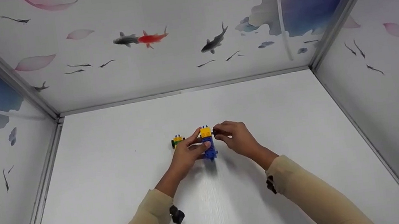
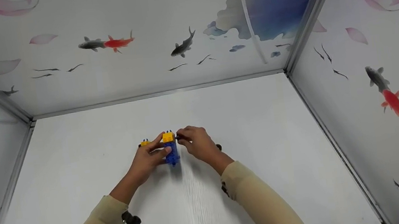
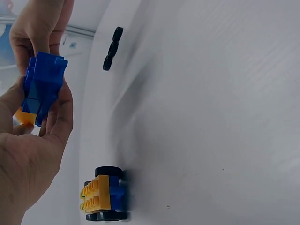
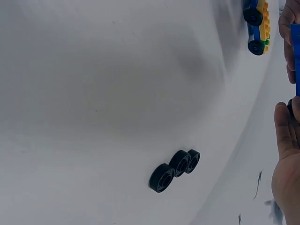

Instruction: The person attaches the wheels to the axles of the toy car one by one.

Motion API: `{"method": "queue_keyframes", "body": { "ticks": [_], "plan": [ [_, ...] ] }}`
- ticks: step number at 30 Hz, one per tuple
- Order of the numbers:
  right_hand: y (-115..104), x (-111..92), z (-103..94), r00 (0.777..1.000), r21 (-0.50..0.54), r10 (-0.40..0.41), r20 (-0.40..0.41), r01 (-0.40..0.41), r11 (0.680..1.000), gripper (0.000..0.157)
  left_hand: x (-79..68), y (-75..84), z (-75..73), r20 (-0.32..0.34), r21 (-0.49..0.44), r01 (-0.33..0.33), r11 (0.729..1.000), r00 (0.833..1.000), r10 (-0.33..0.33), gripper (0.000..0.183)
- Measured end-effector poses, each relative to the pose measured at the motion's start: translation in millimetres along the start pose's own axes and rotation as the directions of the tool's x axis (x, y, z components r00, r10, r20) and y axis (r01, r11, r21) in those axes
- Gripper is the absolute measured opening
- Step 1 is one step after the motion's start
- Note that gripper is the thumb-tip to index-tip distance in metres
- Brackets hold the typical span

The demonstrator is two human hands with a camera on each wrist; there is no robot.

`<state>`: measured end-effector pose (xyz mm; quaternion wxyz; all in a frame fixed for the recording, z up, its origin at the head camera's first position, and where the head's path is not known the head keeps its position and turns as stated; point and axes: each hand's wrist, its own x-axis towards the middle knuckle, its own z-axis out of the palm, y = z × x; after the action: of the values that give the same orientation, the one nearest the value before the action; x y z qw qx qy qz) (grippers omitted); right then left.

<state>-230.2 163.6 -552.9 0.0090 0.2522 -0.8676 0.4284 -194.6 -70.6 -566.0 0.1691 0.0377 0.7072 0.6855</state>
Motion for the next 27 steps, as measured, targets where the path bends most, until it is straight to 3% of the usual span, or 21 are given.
{"method": "queue_keyframes", "body": {
  "ticks": [11, 19, 27],
  "plan": [
    [-2.8, 1.5, 3.9, 1.000, -0.032, 0.010, -0.027, -0.011, 0.999, 0.027, 0.6, 1.0, 3.8, -0.017, -0.021, 0.020, 1.000, 1.000, -0.021, 0.078],
    [-3.6, 1.9, 6.8, 0.999, 0.009, 0.022, -0.023, -0.022, 1.000, 0.025, 2.2, -1.1, 4.0, -0.014, -0.055, 0.048, 0.997, 0.999, -0.049, 0.079],
    [-2.3, 2.4, 7.7, 1.000, -0.058, -0.023, -0.021, 0.022, 0.998, 0.027, 1.8, -0.8, 4.4, -0.010, -0.046, 0.059, 0.997, 0.998, -0.059, 0.076]
  ]
}}
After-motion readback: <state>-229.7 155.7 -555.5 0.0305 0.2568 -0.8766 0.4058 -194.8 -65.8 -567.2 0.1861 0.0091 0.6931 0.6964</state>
